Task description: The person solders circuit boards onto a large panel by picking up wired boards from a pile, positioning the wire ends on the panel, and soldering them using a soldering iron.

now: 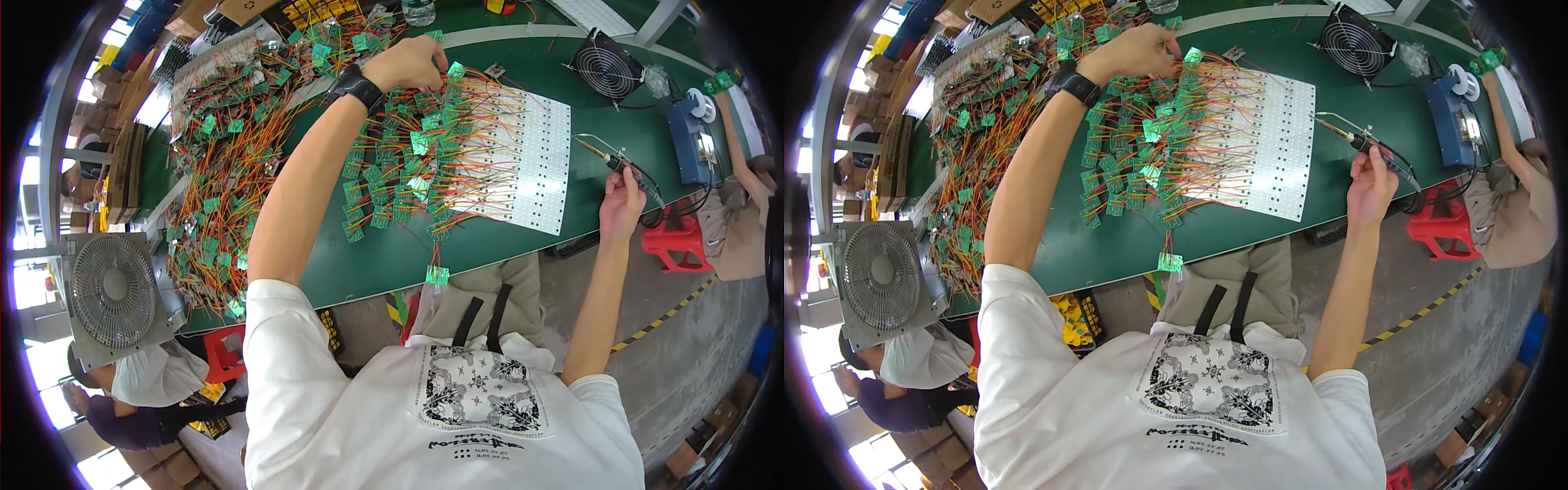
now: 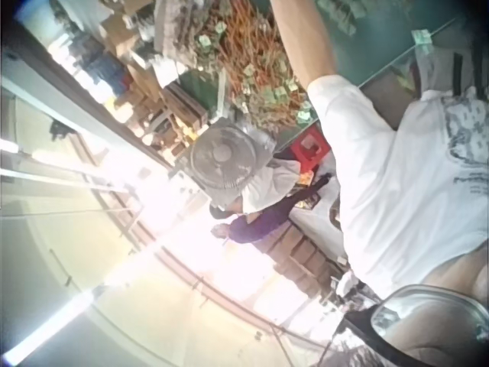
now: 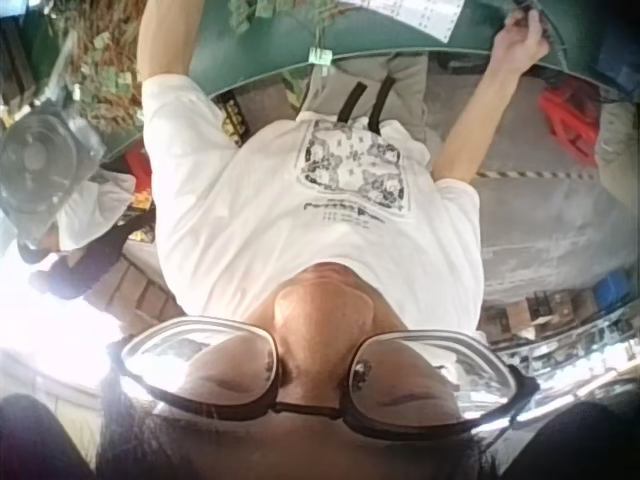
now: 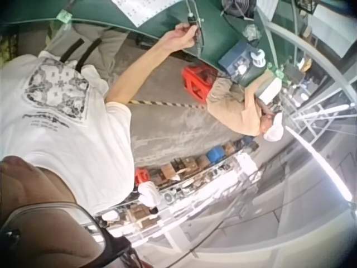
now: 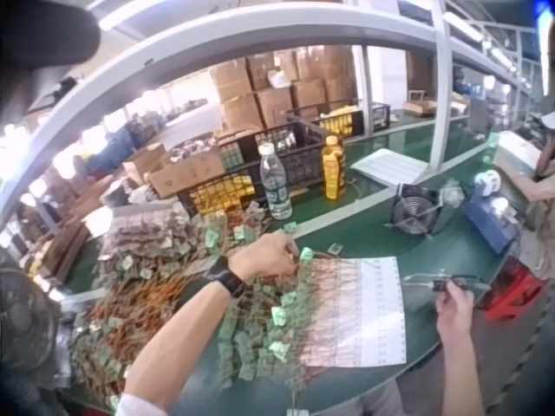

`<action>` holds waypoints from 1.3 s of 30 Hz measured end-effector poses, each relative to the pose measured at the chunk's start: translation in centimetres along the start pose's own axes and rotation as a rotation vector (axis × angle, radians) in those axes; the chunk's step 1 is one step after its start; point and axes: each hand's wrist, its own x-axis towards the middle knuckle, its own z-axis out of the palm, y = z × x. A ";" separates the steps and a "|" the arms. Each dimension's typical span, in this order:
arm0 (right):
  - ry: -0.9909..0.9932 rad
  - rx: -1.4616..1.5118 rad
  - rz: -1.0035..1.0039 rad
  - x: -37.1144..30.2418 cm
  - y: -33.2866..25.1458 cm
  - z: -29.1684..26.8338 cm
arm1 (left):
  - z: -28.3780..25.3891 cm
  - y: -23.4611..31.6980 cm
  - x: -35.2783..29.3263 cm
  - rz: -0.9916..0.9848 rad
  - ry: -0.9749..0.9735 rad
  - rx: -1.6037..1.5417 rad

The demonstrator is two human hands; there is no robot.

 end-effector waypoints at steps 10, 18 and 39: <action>0.004 0.041 -0.021 0.5 0.2 -0.3 | -1.8 1.9 -3.8 0.125 0.455 -0.014; 0.025 -0.050 -0.033 0.4 -0.6 -2.6 | 3.9 4.1 -5.9 0.161 0.360 -0.817; 0.026 -0.036 0.044 -0.3 -0.8 0.8 | 4.1 9.3 -0.9 0.241 0.477 -0.958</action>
